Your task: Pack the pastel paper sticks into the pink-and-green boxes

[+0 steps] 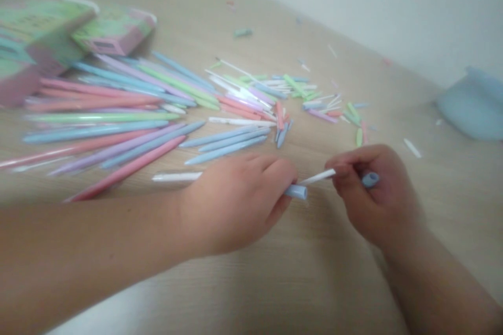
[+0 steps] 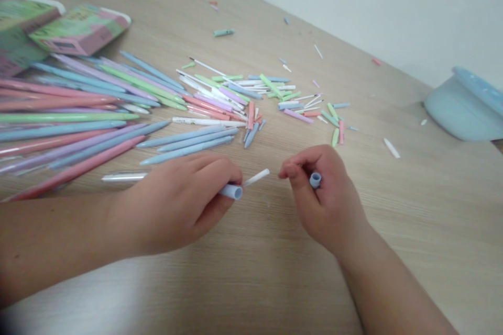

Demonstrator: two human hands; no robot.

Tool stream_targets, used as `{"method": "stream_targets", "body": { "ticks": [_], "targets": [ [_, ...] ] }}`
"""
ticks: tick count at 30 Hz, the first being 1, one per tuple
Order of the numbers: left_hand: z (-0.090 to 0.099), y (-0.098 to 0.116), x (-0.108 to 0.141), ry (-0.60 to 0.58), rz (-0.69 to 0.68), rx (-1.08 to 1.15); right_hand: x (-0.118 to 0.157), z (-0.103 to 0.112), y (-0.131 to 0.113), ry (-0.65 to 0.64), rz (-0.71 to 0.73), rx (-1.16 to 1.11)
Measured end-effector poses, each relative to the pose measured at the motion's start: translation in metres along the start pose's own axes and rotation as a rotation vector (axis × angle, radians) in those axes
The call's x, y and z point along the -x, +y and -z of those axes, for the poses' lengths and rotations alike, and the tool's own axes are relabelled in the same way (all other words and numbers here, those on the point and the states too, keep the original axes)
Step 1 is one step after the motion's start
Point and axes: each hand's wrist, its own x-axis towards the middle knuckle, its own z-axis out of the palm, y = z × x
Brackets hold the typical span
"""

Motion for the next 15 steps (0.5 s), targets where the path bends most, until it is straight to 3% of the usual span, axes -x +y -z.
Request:
{"method": "stream_targets", "body": {
  "ticks": [2,4,6,7,8,12,15],
  "targets": [
    [0.001,0.0,0.001,0.027,-0.017,0.02,0.006,0.022,-0.005,-0.329,-0.042,0.03],
    [0.001,-0.001,0.002,0.029,-0.017,0.029,0.013,0.037,-0.007,-0.667,-0.228,-0.106],
    [0.001,0.0,0.002,0.022,-0.01,0.033,0.019,0.04,-0.007,-0.879,-0.367,-0.271],
    [0.001,0.0,0.002,0.021,-0.01,0.035,0.02,0.037,-0.006,-0.892,-0.371,-0.306],
    [0.001,0.0,0.001,0.023,-0.014,0.038,0.02,0.031,-0.005,-0.822,-0.336,-0.299],
    [0.001,0.0,0.001,0.043,-0.023,0.042,0.014,0.003,-0.001,-0.312,-0.147,-0.167],
    [0.0,-0.001,0.001,0.032,-0.017,0.038,0.011,-0.008,-0.003,-0.292,-0.131,-0.223]
  ]
}}
